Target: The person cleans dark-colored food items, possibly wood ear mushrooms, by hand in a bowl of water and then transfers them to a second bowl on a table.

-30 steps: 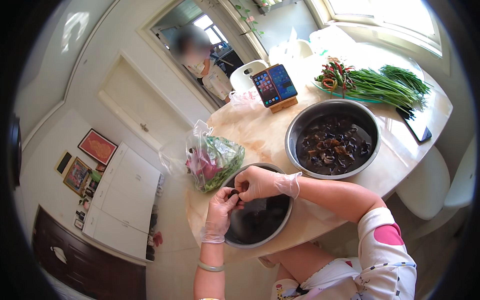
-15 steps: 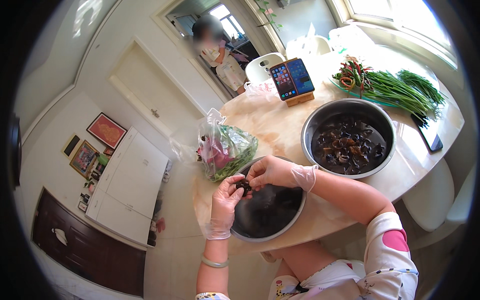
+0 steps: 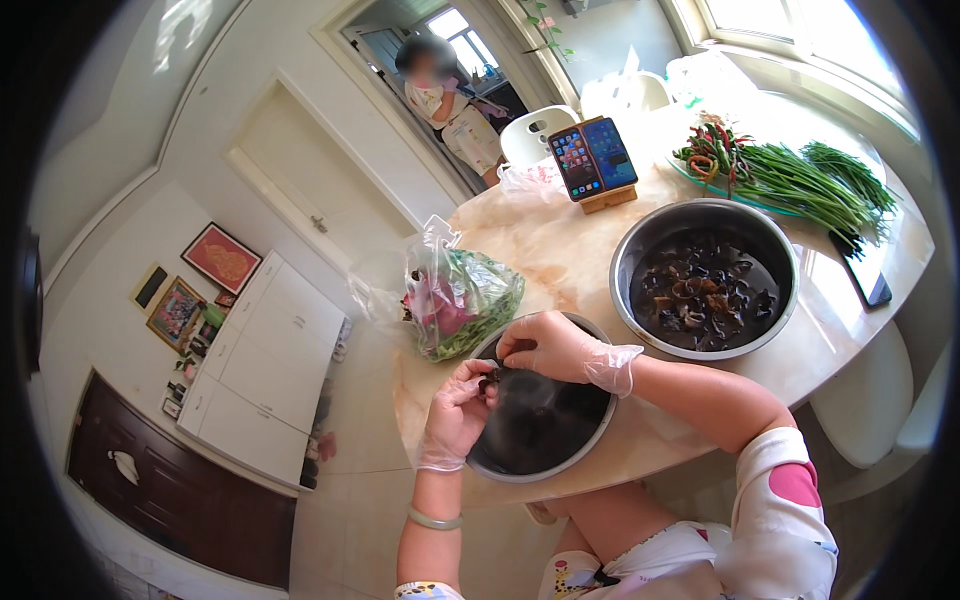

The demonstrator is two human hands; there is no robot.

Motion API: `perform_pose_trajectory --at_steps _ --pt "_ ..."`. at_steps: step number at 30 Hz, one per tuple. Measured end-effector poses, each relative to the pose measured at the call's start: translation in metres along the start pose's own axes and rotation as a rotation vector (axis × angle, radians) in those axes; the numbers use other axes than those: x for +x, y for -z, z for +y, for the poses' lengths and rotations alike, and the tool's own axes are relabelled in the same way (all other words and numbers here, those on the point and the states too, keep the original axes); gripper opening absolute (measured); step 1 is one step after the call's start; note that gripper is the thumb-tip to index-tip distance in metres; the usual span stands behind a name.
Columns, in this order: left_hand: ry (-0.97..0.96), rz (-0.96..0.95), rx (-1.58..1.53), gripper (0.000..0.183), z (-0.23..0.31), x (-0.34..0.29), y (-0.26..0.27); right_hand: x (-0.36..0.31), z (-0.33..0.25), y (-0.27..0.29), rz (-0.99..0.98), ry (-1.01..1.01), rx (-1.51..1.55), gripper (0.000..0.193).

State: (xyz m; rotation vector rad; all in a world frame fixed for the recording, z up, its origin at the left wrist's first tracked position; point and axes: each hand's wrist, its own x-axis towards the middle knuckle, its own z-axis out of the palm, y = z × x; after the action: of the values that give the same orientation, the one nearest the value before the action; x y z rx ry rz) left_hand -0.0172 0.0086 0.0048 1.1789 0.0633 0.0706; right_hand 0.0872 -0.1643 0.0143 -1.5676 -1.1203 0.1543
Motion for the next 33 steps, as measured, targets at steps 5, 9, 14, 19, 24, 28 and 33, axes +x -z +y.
perform_pose_trajectory --at_steps 5,9,14,19,24,28,33 --pt "0.144 -0.136 -0.286 0.023 -0.006 0.005 0.012 -0.002 -0.005 -0.002 -0.020 0.096 0.008 0.016" --pt "0.212 -0.128 -0.428 0.023 -0.007 0.006 0.012 -0.002 -0.002 -0.003 -0.046 0.164 -0.050 0.016" --pt "0.216 -0.058 -0.411 0.023 -0.003 0.001 0.001 -0.002 -0.001 -0.004 -0.036 0.106 -0.043 0.015" --pt "0.107 -0.102 -0.177 0.015 -0.006 0.000 0.000 -0.002 -0.005 0.000 -0.057 0.039 -0.037 0.015" --pt "0.121 -0.100 -0.203 0.012 -0.007 0.000 0.002 0.000 -0.007 0.004 -0.149 -0.085 0.112 0.016" --pt "0.132 -0.103 -0.217 0.011 -0.008 0.002 0.003 0.000 -0.006 0.004 -0.153 -0.096 0.120 0.016" --pt "0.106 -0.066 -0.124 0.010 -0.007 0.002 -0.004 -0.004 -0.006 -0.002 -0.063 0.051 -0.041 0.017"
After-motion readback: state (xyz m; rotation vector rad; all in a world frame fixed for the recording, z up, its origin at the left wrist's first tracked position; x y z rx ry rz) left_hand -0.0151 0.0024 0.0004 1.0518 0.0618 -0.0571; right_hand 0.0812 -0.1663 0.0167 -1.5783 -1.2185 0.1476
